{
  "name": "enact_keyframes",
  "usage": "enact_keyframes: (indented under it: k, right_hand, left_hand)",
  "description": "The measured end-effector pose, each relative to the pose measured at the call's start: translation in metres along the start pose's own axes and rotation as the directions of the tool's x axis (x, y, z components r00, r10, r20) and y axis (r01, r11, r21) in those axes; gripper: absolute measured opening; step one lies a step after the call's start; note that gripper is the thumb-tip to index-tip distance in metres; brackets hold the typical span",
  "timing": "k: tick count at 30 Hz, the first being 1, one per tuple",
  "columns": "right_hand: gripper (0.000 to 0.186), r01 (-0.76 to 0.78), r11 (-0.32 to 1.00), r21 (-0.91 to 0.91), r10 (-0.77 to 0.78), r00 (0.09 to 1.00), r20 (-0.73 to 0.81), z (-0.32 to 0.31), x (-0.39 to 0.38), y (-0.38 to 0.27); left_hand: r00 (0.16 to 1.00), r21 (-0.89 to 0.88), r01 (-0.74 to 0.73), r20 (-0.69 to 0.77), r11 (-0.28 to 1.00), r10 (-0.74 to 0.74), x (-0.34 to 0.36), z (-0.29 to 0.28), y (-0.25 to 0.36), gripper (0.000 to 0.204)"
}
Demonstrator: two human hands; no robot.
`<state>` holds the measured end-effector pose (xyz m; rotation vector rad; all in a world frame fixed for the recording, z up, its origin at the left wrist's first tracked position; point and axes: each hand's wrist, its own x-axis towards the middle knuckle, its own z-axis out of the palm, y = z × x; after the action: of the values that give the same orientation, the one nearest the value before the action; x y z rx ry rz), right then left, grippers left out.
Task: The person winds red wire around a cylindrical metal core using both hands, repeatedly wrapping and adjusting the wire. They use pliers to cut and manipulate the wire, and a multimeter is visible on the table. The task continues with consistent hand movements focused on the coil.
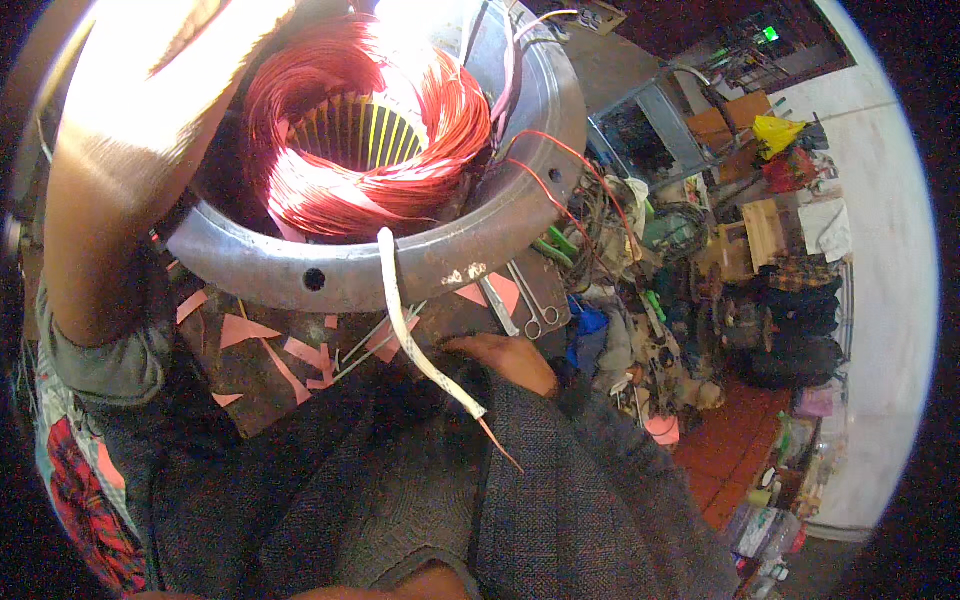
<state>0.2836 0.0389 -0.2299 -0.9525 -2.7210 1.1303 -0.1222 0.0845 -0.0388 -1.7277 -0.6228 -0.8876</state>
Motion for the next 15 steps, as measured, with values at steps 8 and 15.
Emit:
enact_keyframes:
  k: [8, 15]
  right_hand:
    - [0.04, -0.057, 0.985, -0.165, 0.062, 0.998, 0.029, 0.008, 0.012, -0.011]
    - [0.039, 0.282, 0.952, -0.119, -0.291, 0.954, -0.075, 0.005, 0.018, 0.009]
  left_hand:
    - [0.871, -0.282, 0.403, 0.411, 0.87, -0.27, 0.039, -0.02, 0.011, 0.022]
    - [0.398, -0.357, 0.917, 0.786, 0.18, -0.474, 0.043, -0.018, 0.02, 0.027]
